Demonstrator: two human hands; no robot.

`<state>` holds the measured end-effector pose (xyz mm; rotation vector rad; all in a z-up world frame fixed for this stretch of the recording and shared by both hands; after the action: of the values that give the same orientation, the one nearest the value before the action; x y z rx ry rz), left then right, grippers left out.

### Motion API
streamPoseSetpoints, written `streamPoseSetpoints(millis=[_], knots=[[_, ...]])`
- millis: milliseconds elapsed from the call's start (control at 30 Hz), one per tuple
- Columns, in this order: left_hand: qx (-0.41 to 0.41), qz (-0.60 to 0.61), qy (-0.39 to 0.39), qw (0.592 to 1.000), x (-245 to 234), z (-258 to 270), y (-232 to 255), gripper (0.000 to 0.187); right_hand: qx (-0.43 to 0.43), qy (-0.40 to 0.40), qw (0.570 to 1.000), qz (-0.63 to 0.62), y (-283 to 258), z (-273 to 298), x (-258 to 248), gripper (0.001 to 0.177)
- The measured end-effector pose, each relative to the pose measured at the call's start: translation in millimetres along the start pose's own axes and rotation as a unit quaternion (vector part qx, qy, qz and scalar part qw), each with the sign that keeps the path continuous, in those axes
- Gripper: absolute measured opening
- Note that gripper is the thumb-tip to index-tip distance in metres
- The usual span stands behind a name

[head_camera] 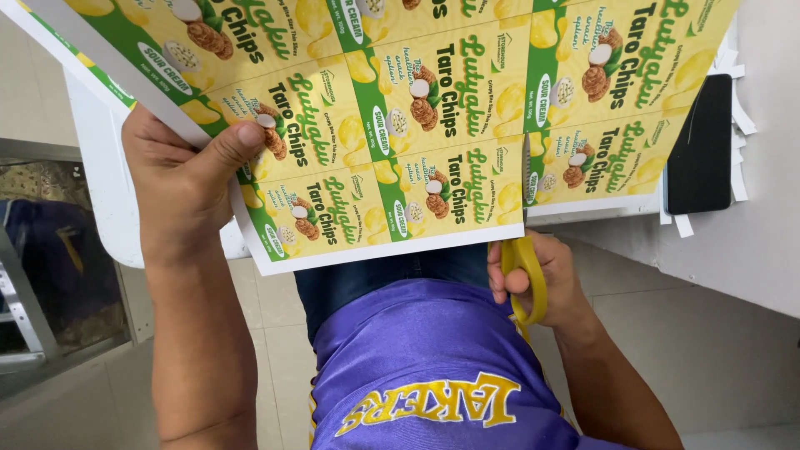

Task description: Cutting printed label sheets into individual labels using scissors.

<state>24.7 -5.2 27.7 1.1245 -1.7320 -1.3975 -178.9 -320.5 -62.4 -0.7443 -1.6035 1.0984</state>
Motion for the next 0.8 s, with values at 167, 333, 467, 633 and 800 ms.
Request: streamPoseSetpoints(millis=[167,333,467,633,800], knots=[[0.003,0.0,-0.002,1.0,0.9,-0.1,1.1,0.029,-0.001,0.004,1.0,0.001,2.2,2.3,-1.7,0.049],[-0.001,-0.007,-0.001,1.0,0.1,-0.6,2.1,0.025,0.011,0.021,1.0,0.001,5.2,3.0,-4.0,0.048],[0.007,-0.006,-0.008,1.0,0.9,-0.3,3.2,0.026,0.007,0.02,1.0,-0.007,7.8,5.0,-5.2,0.048],[-0.012,-0.011,-0.004,1.0,-1.2,-2.0,3.9,0.023,0.003,0.019,1.0,-0.017,5.5,-1.6,-4.7,0.052],[-0.018,0.0,-0.007,1.0,-0.7,-4.2,6.5,0.03,-0.014,0.02,1.0,0.011,-0.9,-9.8,-3.2,0.048]])
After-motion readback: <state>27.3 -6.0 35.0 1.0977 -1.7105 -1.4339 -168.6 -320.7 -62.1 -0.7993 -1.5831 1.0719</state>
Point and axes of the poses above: each hand's wrist, its own z-axis away from the middle knuckle, its own x-axis out of the palm, y = z × x, the point moved 2 cm from there along -z, towards the middle knuckle, and after that the axes turned 9 degrees about -y, right-handed, at the moved point
